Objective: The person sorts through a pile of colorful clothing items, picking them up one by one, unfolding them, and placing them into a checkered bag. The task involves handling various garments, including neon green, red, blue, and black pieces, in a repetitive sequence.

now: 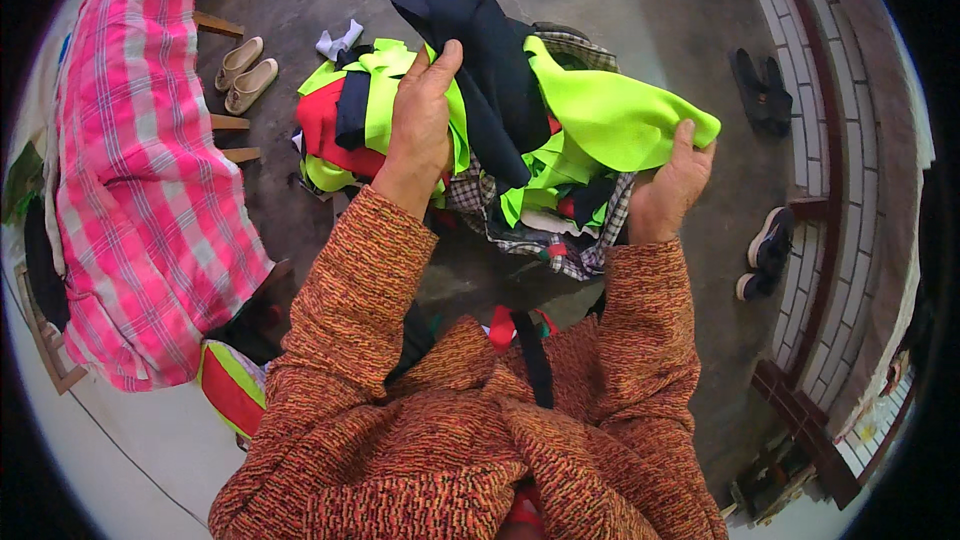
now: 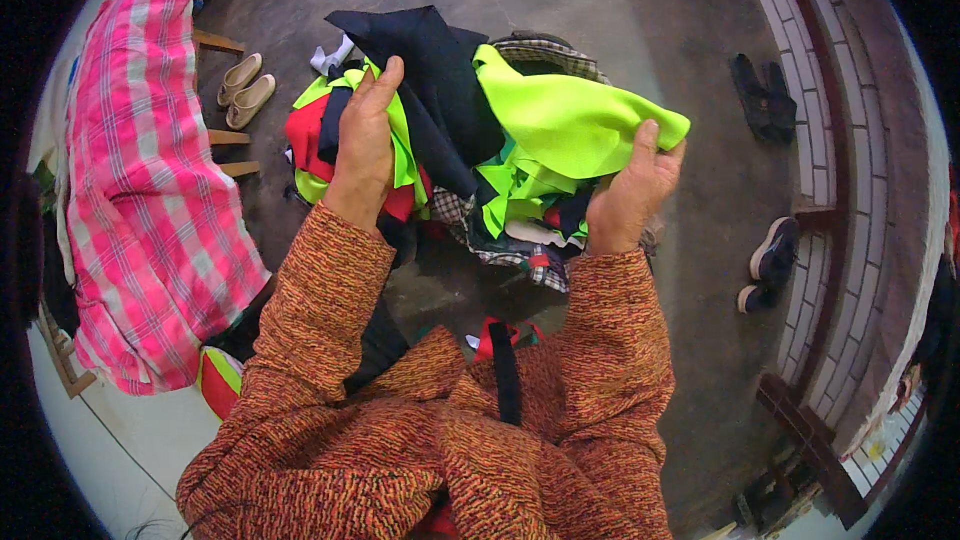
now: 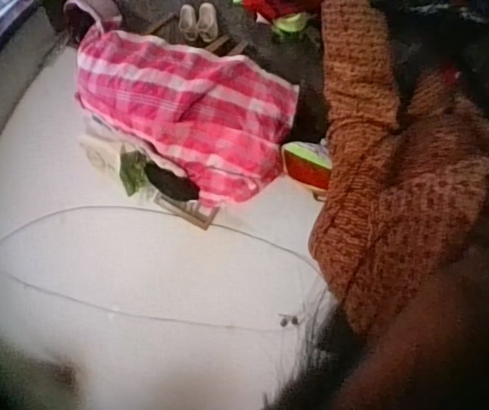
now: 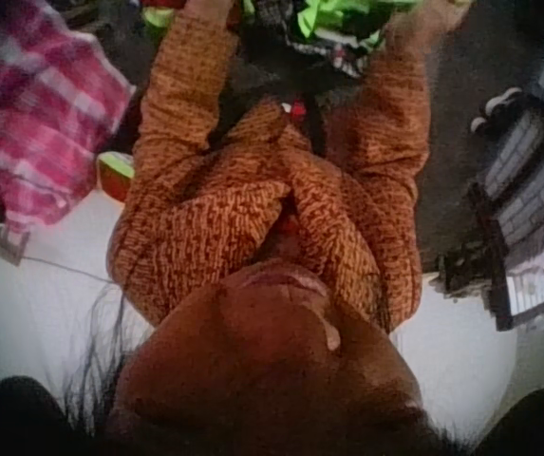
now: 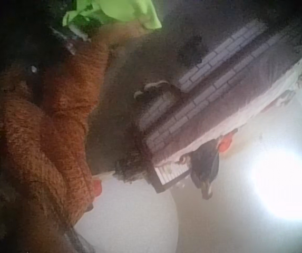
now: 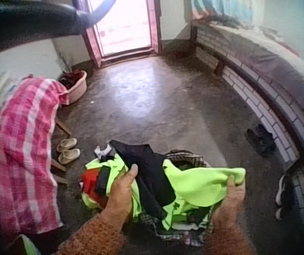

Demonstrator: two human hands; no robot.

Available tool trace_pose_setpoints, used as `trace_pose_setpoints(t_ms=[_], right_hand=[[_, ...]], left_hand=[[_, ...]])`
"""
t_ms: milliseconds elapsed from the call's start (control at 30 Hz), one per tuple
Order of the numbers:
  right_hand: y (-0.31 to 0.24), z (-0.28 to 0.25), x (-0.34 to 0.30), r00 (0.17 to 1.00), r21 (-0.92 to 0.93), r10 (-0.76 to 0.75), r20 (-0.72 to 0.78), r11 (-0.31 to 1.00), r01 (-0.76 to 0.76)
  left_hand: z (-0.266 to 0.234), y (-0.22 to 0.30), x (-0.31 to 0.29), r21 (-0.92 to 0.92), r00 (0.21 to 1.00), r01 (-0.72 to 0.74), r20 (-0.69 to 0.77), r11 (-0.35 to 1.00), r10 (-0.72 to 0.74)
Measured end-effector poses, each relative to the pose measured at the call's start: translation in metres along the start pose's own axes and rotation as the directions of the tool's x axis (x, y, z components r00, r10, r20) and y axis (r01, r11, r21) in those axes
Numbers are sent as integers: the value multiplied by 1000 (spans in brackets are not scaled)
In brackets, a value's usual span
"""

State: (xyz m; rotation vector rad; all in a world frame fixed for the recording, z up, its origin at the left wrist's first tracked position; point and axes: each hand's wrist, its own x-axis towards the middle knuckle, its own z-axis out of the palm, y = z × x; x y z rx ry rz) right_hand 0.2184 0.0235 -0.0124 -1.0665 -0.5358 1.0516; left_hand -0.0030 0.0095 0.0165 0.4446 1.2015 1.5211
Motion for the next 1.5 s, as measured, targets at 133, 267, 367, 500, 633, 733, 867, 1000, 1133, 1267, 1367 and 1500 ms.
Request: trace_pose_setpoints(t_ms=[133,267,367,500,633,733,867,1000,1133,1267,1367,1500], right_hand=[[-4,0,3,989,-133,-146,-28,981,141],[-18,11,-6,978,-151,-206,32,966,209],[-17,12,-10,952,-288,-252,171,912,293],[-12,15,-17,905,-366,-279,321,845,390],[-7,8,-23,819,-416,-197,539,783,462],[-6,16,-32,777,-441,-160,609,746,499],[0,18,-38,667,-479,5,745,699,531],[5,23,-45,585,-485,-12,811,546,683],[12,18,-45,656,-565,41,753,553,613],[12,14,-40,792,-524,106,602,801,291],[-2,18,-32,859,-196,318,400,946,-259],[0,0,-16,853,0,339,397,929,-369]], left_hand=[[-16,-9,14,-133,998,55,-25,990,-59],[-15,-8,13,-307,982,172,126,936,-140],[-11,-5,9,-332,967,234,181,914,-182],[-6,-11,7,-318,961,249,200,915,-192],[0,-18,2,-309,974,213,148,927,-174],[5,-22,2,-293,970,227,150,929,-190],[2,-30,4,-203,984,160,116,966,-138],[11,-18,-9,-216,969,230,142,949,-203],[11,-17,-10,-285,961,248,195,926,-198],[6,-15,-6,-317,947,291,226,903,-226],[-3,-22,1,-247,960,263,158,933,-229],[-8,-27,5,-126,975,214,87,969,-205]])
